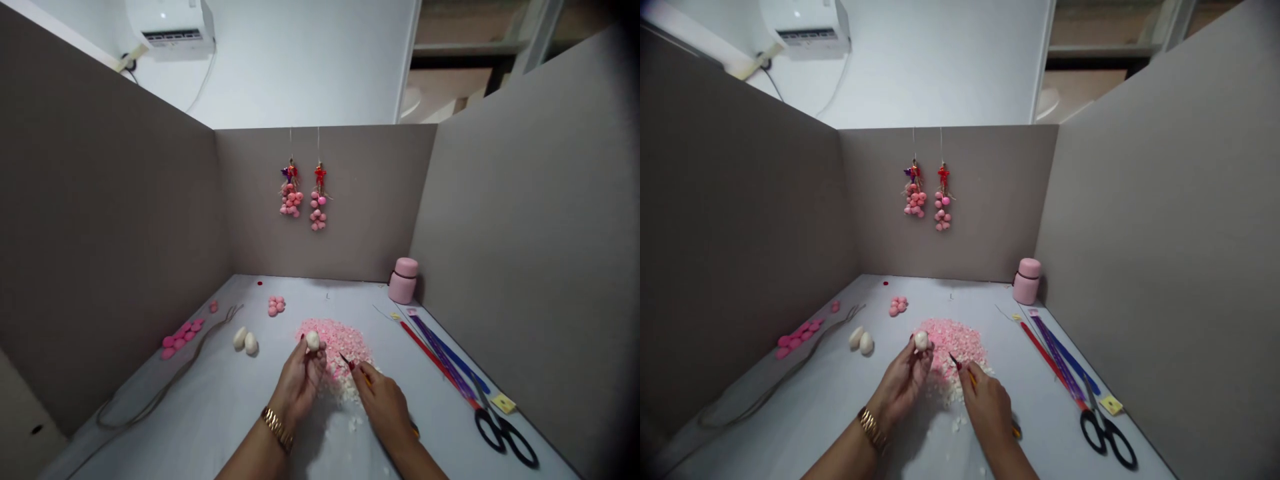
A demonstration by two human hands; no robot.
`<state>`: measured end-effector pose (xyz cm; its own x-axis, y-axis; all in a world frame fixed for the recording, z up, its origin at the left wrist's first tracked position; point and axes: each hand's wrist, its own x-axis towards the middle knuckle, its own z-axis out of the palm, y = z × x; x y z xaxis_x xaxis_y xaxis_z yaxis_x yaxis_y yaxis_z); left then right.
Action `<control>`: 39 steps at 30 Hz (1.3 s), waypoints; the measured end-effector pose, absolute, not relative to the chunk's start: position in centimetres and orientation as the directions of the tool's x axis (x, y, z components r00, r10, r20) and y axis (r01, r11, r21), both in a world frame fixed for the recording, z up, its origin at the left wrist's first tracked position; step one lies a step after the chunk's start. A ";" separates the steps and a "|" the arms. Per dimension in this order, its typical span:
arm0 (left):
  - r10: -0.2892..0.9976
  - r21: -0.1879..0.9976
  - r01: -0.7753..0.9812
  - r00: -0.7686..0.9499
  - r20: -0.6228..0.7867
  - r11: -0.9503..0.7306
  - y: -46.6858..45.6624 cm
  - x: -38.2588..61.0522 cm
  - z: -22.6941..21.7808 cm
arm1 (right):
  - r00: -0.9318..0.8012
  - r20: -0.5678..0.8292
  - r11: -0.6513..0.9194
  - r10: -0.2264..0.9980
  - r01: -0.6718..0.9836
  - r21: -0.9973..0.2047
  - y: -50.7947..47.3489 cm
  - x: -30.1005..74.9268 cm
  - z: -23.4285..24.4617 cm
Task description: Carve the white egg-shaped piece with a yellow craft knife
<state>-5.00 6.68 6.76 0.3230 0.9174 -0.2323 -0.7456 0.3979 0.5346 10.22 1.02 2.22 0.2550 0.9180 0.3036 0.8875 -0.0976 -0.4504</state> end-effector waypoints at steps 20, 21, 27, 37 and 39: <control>0.855 0.672 -0.597 0.508 -0.107 0.439 6.9 -4.6 9.3 | 0.292 0.338 0.016 0.894 0.735 -0.678 1.8 11.3 2.2; 0.854 0.672 -0.586 0.502 -0.137 0.453 6.7 -5.3 8.6 | 0.280 0.339 0.039 0.898 0.719 -0.694 2.0 11.1 2.2; 0.824 0.699 -0.524 0.541 -0.168 0.487 6.5 -7.2 6.2 | 0.124 0.346 0.156 0.930 0.718 -0.678 1.3 9.9 3.3; 0.782 0.754 -0.390 0.571 -0.252 0.528 5.6 -8.3 2.9 | -0.041 0.386 0.278 0.922 0.764 -0.582 -1.3 9.1 3.1; 0.780 0.766 -0.369 0.568 -0.263 0.527 5.6 -8.5 2.9 | -0.073 0.397 0.312 0.915 0.751 -0.582 -1.4 8.9 3.4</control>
